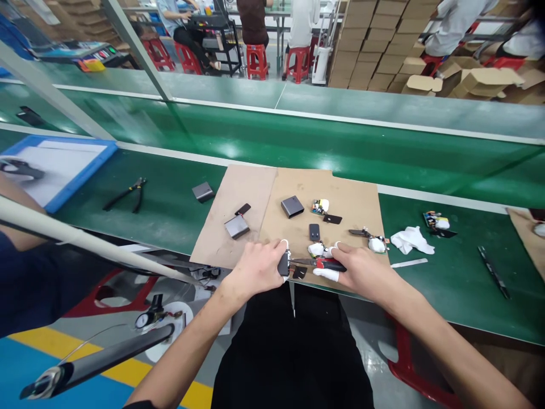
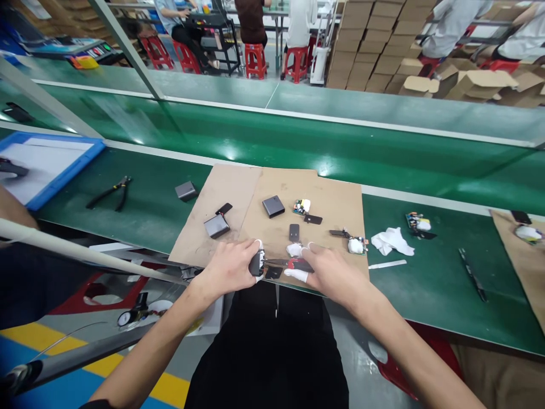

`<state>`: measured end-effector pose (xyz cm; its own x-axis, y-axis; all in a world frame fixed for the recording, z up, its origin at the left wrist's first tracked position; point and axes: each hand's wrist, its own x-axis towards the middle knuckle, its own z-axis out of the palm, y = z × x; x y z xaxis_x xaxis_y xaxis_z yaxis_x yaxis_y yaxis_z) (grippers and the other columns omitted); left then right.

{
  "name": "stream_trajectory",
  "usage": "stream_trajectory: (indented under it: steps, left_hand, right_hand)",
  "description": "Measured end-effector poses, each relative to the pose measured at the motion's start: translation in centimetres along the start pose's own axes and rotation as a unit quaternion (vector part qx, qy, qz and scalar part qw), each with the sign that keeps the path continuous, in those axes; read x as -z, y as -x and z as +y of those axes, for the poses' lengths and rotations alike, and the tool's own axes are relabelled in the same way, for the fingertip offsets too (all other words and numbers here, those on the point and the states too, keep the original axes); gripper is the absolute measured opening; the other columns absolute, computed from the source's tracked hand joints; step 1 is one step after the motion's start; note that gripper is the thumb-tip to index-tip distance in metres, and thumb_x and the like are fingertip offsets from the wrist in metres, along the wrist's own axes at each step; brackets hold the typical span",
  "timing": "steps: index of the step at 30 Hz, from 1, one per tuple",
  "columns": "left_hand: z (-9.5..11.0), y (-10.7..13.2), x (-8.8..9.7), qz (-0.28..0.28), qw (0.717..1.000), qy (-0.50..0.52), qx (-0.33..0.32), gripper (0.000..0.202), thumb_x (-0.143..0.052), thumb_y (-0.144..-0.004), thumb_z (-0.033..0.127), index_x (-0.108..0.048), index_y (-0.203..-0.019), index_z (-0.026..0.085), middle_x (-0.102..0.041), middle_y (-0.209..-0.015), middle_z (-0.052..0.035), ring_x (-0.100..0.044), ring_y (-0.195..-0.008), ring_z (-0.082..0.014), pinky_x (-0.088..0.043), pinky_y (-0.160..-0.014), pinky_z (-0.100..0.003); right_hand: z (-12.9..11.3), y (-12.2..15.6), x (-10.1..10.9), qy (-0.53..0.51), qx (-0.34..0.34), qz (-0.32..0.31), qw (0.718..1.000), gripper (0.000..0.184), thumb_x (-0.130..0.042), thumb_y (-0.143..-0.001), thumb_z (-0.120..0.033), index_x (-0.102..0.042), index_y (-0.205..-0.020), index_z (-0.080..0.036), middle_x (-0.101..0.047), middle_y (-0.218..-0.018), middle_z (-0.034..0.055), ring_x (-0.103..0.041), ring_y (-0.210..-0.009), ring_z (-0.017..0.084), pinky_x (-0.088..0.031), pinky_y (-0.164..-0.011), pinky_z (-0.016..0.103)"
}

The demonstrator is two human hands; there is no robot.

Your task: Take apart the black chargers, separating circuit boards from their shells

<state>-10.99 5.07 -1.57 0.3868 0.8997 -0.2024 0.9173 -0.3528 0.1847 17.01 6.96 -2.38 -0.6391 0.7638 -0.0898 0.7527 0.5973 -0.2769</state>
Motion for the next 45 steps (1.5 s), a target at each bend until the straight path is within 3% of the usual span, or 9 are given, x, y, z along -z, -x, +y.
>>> stream_trajectory:
  steps: [5, 13, 18, 20, 24, 27, 31, 41, 45]
  left_hand:
    - [0.1, 0.2, -0.1, -0.001, 1.000, 0.009, 0.006, 0.029, -0.065, -0.081, 0.025, -0.059, -0.109, 0.022, -0.076, -0.107, -0.0089, -0.077, -0.092, -0.0327, -0.045, -0.068, -0.038]
    - [-0.1, 0.1, -0.9, 0.012, 1.000, 0.017, 0.007, 0.028, -0.065, -0.080, 0.020, -0.058, -0.107, 0.023, -0.076, -0.107, -0.0078, -0.078, -0.092, -0.0318, -0.045, -0.068, -0.037]
    - [-1.4, 0.9, -1.4, 0.083, 0.987, 0.120, 0.074, 0.027, -0.071, -0.087, 0.035, -0.053, -0.105, 0.025, -0.074, -0.100, -0.0043, -0.077, -0.094, -0.0303, -0.050, -0.075, -0.038]
    - [-2.8, 1.4, -1.8, 0.131, 0.956, 0.224, 0.139, 0.046, -0.078, -0.083, 0.043, -0.049, -0.115, 0.026, -0.073, -0.102, -0.0031, -0.076, -0.095, -0.0285, -0.053, -0.080, -0.038]
    - [-7.2, 2.1, -2.4, 0.286, 0.843, 0.394, 0.230, 0.064, -0.077, -0.087, 0.050, -0.036, -0.129, 0.025, -0.069, -0.125, -0.0098, -0.074, -0.110, -0.0251, -0.057, -0.093, -0.038]
    - [-10.3, 2.1, -2.3, 0.363, 0.801, 0.351, 0.321, 0.052, -0.070, -0.093, 0.057, -0.042, -0.123, 0.025, -0.069, -0.124, -0.0088, -0.071, -0.113, -0.0253, -0.055, -0.097, -0.038]
    - [-12.8, 1.5, -2.8, 0.382, 0.778, 0.240, 0.438, 0.049, -0.071, -0.090, 0.064, -0.051, -0.112, 0.024, -0.066, -0.115, -0.0120, -0.065, -0.117, -0.0352, -0.052, -0.098, -0.048]
    - [-12.7, 0.7, -4.5, 0.433, 0.782, 0.156, 0.421, 0.046, -0.064, -0.096, 0.052, -0.058, -0.125, 0.017, -0.059, -0.132, -0.0196, -0.053, -0.133, -0.0364, -0.044, -0.117, -0.052]
    - [-10.7, 1.6, -4.0, 0.365, 0.881, 0.099, 0.283, 0.045, -0.069, -0.092, 0.047, -0.060, -0.128, 0.022, -0.058, -0.133, -0.0162, -0.052, -0.136, -0.0379, -0.043, -0.120, -0.053]
  right_hand:
    - [-0.8, -0.1, 0.9, 0.053, 0.008, 0.051, 0.997, 0.030, -0.061, -0.108, -0.048, -0.070, -0.097, -0.021, -0.069, -0.093, 0.0077, -0.069, -0.079, 0.023, -0.037, -0.063, 0.032]
    - [-1.5, -0.1, 0.8, 0.051, 0.002, 0.011, 0.999, 0.004, -0.064, -0.103, -0.022, -0.067, -0.099, -0.023, -0.068, -0.093, 0.0031, -0.070, -0.074, 0.022, -0.033, -0.062, 0.033]
    - [-0.1, 1.0, 0.6, -0.020, -0.024, 0.054, 0.998, 0.022, -0.062, -0.107, -0.039, -0.066, -0.093, -0.024, -0.065, -0.087, 0.0035, -0.066, -0.075, 0.024, -0.040, -0.066, 0.034]
    - [1.2, 1.9, 0.0, -0.081, -0.043, 0.105, 0.990, 0.032, -0.059, -0.108, -0.048, -0.065, -0.088, -0.024, -0.064, -0.084, 0.0040, -0.064, -0.077, 0.024, -0.043, -0.069, 0.035]
    - [3.5, 3.8, -2.6, -0.166, -0.088, 0.246, 0.951, 0.028, -0.061, -0.105, -0.050, -0.072, -0.100, -0.024, -0.072, -0.103, 0.0088, -0.068, -0.095, 0.028, -0.051, -0.082, 0.040]
    - [3.7, 4.9, -5.4, -0.192, -0.145, 0.337, 0.910, 0.033, -0.063, -0.102, -0.051, -0.074, -0.116, -0.023, -0.073, -0.124, 0.0128, -0.068, -0.115, 0.035, -0.051, -0.099, 0.049]
    - [2.8, 5.8, -8.5, -0.224, -0.207, 0.419, 0.855, 0.037, -0.067, -0.098, -0.052, -0.075, -0.114, -0.020, -0.075, -0.127, 0.0156, -0.071, -0.117, 0.039, -0.052, -0.103, 0.053]
    - [0.7, 4.9, -10.9, -0.271, -0.190, 0.477, 0.814, 0.026, -0.066, -0.101, -0.047, -0.071, -0.109, -0.023, -0.074, -0.120, 0.0147, -0.071, -0.110, 0.037, -0.052, -0.103, 0.058]
    - [1.1, 5.1, -12.4, -0.296, -0.229, 0.494, 0.785, 0.031, -0.063, -0.102, -0.046, -0.068, -0.121, -0.022, -0.072, -0.125, 0.0159, -0.069, -0.117, 0.038, -0.053, -0.104, 0.059]
